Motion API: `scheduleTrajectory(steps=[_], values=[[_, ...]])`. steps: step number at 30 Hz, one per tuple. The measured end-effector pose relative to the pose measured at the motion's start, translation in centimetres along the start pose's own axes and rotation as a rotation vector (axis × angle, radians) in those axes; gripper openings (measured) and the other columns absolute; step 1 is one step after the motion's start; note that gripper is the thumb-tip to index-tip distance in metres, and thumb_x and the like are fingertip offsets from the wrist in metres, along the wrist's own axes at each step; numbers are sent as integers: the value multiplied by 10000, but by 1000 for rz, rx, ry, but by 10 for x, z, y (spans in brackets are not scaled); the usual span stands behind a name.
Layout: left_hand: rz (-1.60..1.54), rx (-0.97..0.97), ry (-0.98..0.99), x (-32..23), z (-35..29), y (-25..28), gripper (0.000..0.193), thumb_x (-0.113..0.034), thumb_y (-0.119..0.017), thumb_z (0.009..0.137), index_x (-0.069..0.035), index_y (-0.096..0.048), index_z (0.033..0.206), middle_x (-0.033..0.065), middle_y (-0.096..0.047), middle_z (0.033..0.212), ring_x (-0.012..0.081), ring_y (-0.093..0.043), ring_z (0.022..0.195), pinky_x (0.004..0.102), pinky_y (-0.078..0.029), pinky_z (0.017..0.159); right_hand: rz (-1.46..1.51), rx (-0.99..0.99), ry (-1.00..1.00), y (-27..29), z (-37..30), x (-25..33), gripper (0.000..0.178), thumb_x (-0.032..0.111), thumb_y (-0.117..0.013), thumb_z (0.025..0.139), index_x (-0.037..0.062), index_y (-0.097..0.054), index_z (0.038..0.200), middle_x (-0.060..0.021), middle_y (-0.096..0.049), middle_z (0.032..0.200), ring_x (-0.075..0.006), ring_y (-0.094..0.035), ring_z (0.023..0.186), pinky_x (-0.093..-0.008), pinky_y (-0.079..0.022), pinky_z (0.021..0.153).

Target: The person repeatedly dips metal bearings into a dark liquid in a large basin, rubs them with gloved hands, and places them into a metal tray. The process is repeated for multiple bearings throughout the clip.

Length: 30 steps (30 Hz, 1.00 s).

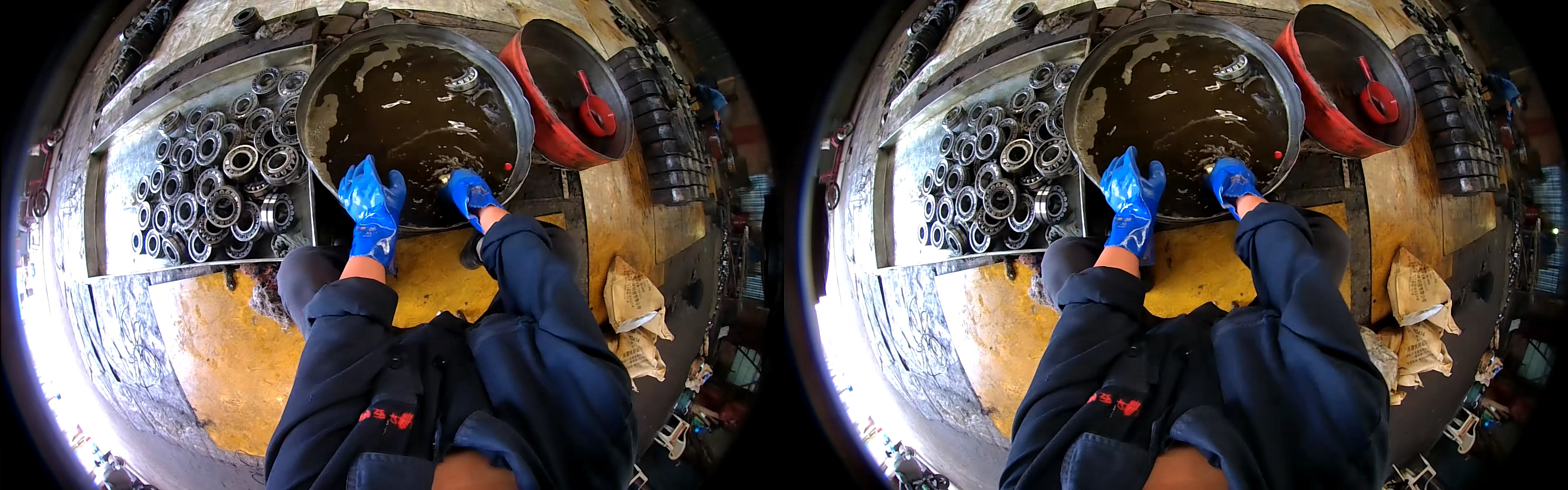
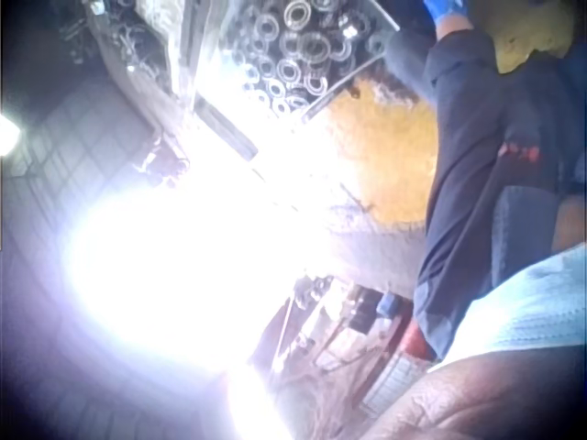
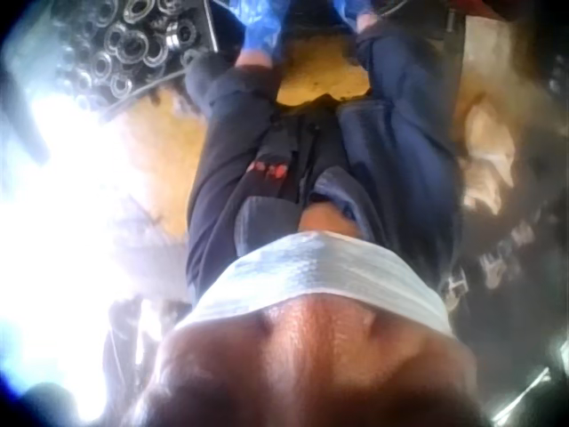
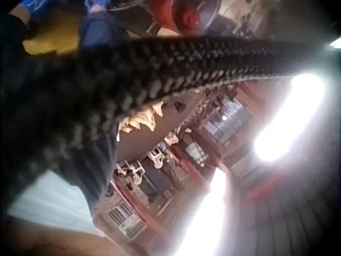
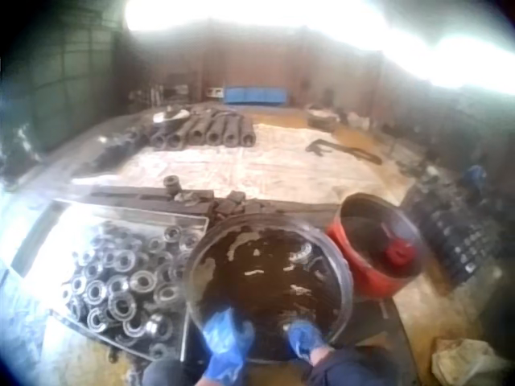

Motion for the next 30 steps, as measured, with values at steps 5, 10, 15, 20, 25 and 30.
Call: scheduleTrajectory(steps=[5,10,15,20,25,30], values=[[40,20,17,6,-3,1,527,-350,-749,800,-13,-706,1202,210,-732,1136,397,-672,1126,499,-499,1024,-378,248,96,6,3,40,321,341,-660,926,145,-776,1153,-153,-751,1146,-333,-729,1062,-454,-579,847],[19,11,13,5,-3,-1,535,-351,-747,800,-15,-702,1214,209,-731,1137,400,-668,1130,499,-494,1029,-791,379,434,-9,5,83,298,291,-582,986,197,-761,1206,-60,-756,1192,-285,-716,1120,-456,-563,889],[3,33,18,1,-1,-2,554,-368,-738,802,-16,-697,1229,208,-724,1160,397,-654,1159,497,-471,1055,-129,119,27,-5,3,-1,321,314,-615,945,159,-760,1186,-128,-739,1201,-327,-701,1131,-405,-565,903],[-6,61,14,-9,2,-6,560,-372,-736,800,-19,-695,1233,207,-723,1171,395,-649,1169,492,-464,1064,-143,188,5,-24,22,-5,329,276,-645,923,147,-750,1207,-140,-722,1246,-335,-705,1124,-405,-569,913],[4,32,38,8,-3,-3,563,-367,-741,795,-21,-693,1237,204,-732,1147,399,-656,1155,490,-466,1062,-696,419,298,-6,2,71,311,301,-669,947,149,-755,1205,-130,-725,1246,-328,-701,1147,-459,-575,887],[-4,10,27,4,-2,-5,564,-364,-748,789,-21,-692,1234,204,-733,1144,395,-657,1156,491,-469,1061,23,133,-56,-8,4,-7,369,363,-661,919,93,-761,1151,-220,-696,1204,-406,-667,1124,-464,-548,938]])
Point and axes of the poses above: each hand's wrist, its own z-axis towards the middle knuckle, its own y-axis out of the back of the hand, x = y × z, the point moved 7 cm from there along z, towards the middle knuckle
